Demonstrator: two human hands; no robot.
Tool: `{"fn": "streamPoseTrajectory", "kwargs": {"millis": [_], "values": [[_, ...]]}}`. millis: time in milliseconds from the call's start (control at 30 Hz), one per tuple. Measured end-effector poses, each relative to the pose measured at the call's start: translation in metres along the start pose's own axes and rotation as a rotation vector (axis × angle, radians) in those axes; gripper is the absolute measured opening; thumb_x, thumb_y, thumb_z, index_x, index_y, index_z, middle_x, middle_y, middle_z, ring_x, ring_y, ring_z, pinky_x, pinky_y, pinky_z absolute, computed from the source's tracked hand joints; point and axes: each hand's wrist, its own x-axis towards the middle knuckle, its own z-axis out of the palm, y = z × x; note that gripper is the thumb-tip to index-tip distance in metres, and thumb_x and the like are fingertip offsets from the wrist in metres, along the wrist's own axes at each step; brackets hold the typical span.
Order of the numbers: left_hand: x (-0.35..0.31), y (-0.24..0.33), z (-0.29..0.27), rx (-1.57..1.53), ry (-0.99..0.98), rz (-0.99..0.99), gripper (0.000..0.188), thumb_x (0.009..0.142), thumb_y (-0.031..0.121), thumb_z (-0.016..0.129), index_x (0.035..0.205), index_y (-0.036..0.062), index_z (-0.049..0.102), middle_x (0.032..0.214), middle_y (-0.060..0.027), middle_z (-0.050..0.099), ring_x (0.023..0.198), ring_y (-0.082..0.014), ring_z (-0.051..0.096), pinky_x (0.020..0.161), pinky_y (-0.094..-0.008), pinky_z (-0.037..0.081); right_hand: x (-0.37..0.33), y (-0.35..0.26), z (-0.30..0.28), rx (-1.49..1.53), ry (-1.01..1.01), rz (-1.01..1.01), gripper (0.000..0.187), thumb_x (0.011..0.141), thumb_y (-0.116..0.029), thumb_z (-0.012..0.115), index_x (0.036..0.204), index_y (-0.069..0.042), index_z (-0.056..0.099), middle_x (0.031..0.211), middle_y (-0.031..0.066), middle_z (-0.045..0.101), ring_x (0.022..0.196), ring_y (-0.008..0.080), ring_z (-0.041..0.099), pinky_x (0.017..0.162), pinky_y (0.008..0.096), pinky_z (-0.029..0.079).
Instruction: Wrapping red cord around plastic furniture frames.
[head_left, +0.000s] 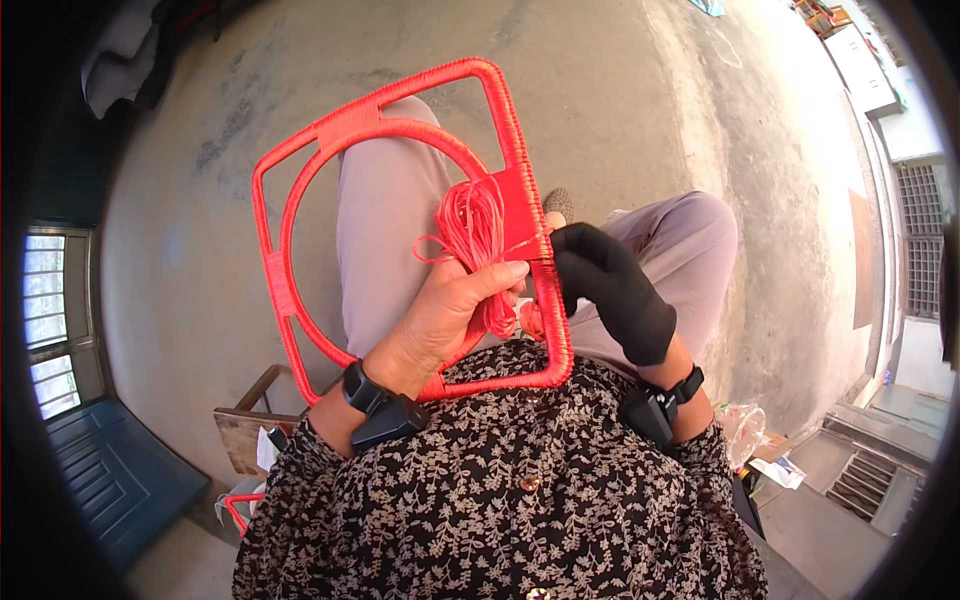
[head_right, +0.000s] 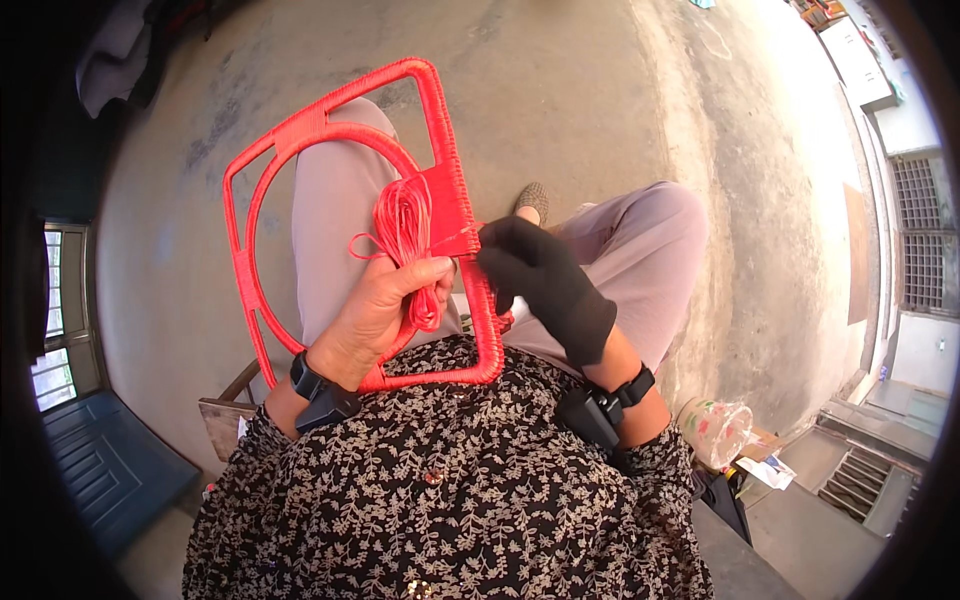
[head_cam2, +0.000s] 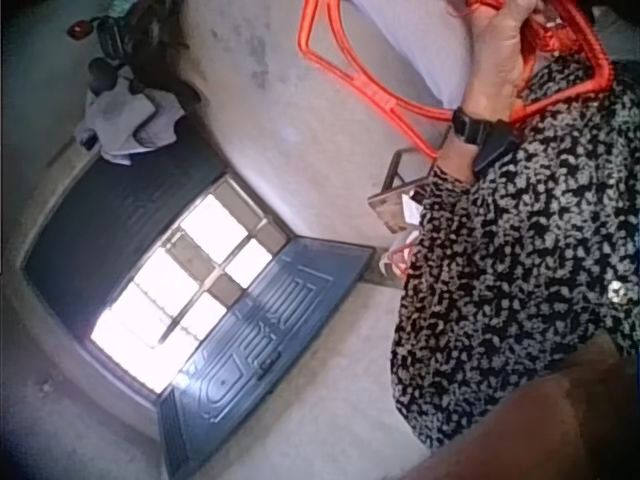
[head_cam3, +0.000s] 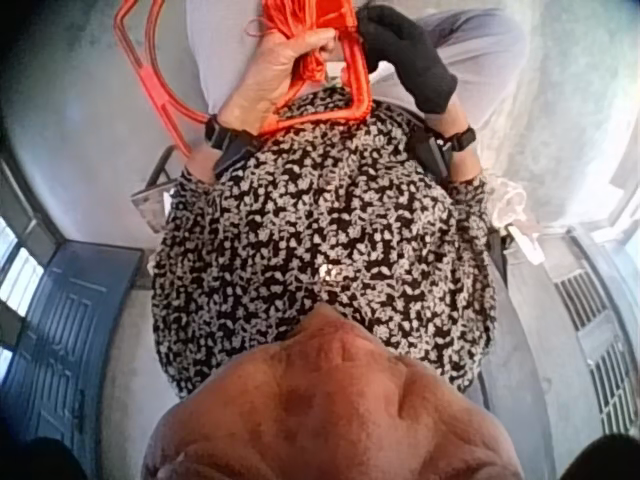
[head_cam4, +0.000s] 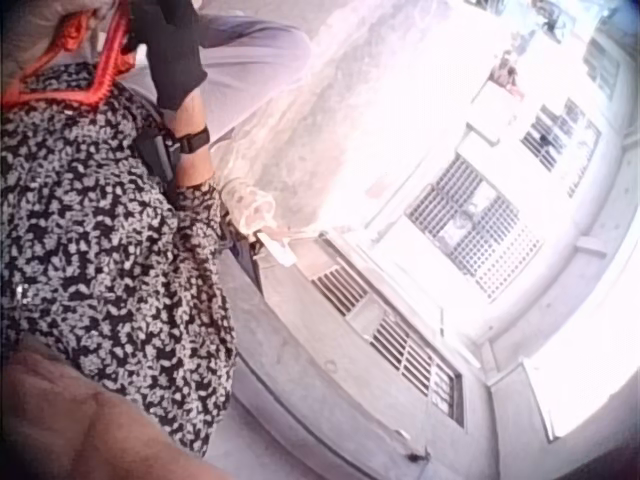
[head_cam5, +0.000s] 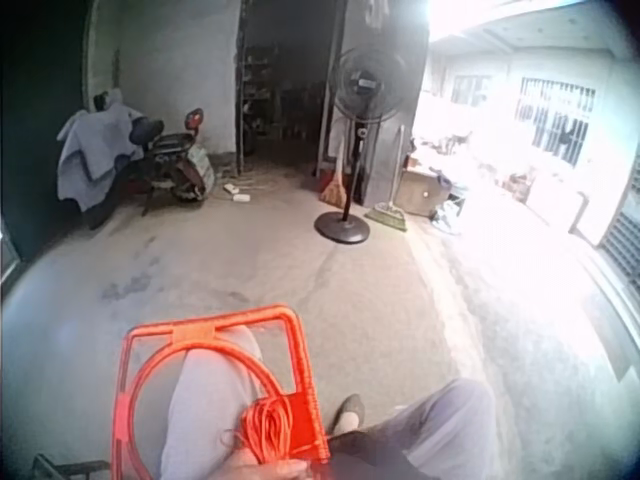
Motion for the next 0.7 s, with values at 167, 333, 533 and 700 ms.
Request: {"fn": "streamPoseTrajectory", "kwargs": {"millis": [167, 333, 533, 700], "values": [[0.0, 0.003, 0.016, 0.198, -0.009, 0.071, 0.022, 0.088, 0.013, 0.067, 0.104, 0.0019, 0.057, 0.081, -0.0017, 0.06, 0.066, -0.0091, 0.058, 0.059, -0.0215, 0.049, -0.003, 0.005, -0.014, 0.15, -0.268, 0.383, 0.031, 0.094, -0.027, 0.057, 0.111, -0.001, 0.057, 0.082, 0.0027, 0.061, 0.064, 0.0101, 0.057, 0.058, 0.0236, 0.045], [-0.003, 0.001, 0.012, 0.436, -0.078, -0.052, 0.03, 0.085, 0.015, 0.072, 0.11, 0.0027, 0.06, 0.091, -0.0002, 0.064, 0.083, -0.0093, 0.061, 0.071, -0.0239, 0.051, -0.002, 0.011, -0.014, -0.05, -0.398, 0.404, 0.038, 0.094, -0.028, 0.058, 0.121, -0.002, 0.054, 0.086, 0.0055, 0.063, 0.067, 0.0068, 0.058, 0.058, 0.0202, 0.046], [-0.004, 0.0, 0.007, 0.459, 0.024, -0.235, 0.033, 0.083, 0.015, 0.074, 0.111, 0.0014, 0.061, 0.102, -0.0031, 0.066, 0.092, -0.012, 0.062, 0.076, -0.0263, 0.053, -0.009, 0.031, -0.002, -0.118, -0.313, -0.072, 0.045, 0.088, -0.02, 0.065, 0.127, -0.002, 0.051, 0.105, 0.0081, 0.065, 0.085, 0.0155, 0.064, 0.076, 0.0285, 0.051], [0.001, -0.007, 0.002, 0.373, -0.071, -0.198, 0.039, 0.082, 0.02, 0.076, 0.113, 0.003, 0.059, 0.105, -0.001, 0.062, 0.09, -0.0107, 0.06, 0.078, -0.0264, 0.051, -0.007, 0.034, 0.001, -0.268, -0.324, -0.109, 0.035, 0.088, -0.015, 0.065, 0.12, -0.004, 0.057, 0.1, 0.0107, 0.068, 0.091, 0.0203, 0.066, 0.08, 0.0331, 0.05]]}}
